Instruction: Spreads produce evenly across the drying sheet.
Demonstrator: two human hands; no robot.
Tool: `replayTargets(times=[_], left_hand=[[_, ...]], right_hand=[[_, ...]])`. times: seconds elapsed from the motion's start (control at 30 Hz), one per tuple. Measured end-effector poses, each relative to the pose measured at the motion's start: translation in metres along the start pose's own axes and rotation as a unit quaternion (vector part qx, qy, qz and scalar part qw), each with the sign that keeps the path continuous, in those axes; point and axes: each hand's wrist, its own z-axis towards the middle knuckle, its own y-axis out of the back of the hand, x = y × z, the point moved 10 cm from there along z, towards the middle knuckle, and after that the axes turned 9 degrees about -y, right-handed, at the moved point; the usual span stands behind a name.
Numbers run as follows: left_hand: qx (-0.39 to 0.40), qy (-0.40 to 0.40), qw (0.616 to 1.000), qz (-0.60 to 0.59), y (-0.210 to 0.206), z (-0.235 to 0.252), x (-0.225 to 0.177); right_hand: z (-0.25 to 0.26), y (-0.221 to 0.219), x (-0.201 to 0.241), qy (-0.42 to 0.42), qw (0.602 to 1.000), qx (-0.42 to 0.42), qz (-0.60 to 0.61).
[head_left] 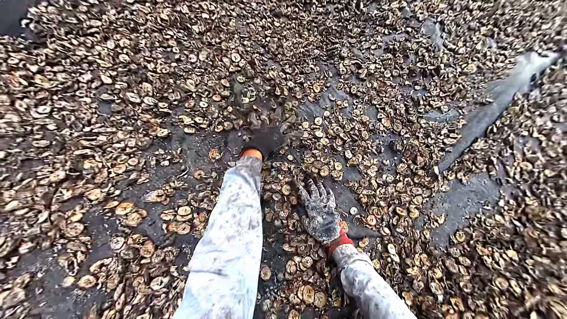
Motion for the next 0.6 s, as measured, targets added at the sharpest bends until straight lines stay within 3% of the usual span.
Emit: replayTargets(times=[0.07, 0.13, 0.23, 0.3, 0.37, 0.47, 0.53, 0.6], left_hand=[[0.0, -0.018, 1.0, 0.02, -0.019, -0.055, 0.011], [-0.039, 0.006, 0.999, 0.029, -0.02, -0.104, 0.02], [-0.183, 0.033, 0.982, 0.029, 0.019, -0.12, 0.029], [-0.251, 0.054, 0.966, 0.014, 0.056, -0.128, 0.019], [-0.256, 0.045, 0.965, 0.016, 0.057, -0.146, -0.009], [-0.109, 0.008, 0.993, 0.046, -0.026, -0.185, -0.038], [-0.051, -0.025, 0.998, 0.015, -0.063, -0.223, -0.046], [-0.038, -0.041, 0.998, -0.035, -0.057, -0.249, -0.053]], right_hand=[[0.0, 0.01, -0.005, -0.015, 0.998, -0.001, 0.056], [0.0, 0.026, -0.022, -0.086, 0.984, -0.004, 0.157], [-0.014, 0.038, -0.059, -0.278, 0.921, 0.008, 0.272], [-0.027, 0.052, -0.062, -0.317, 0.918, 0.066, 0.231], [-0.039, 0.064, -0.046, -0.217, 0.968, 0.076, 0.103], [-0.118, 0.026, 0.002, -0.064, 0.97, 0.225, -0.065], [-0.179, 0.023, 0.013, -0.022, 0.971, 0.224, -0.08], [-0.217, 0.039, 0.005, -0.014, 0.979, 0.192, -0.067]])
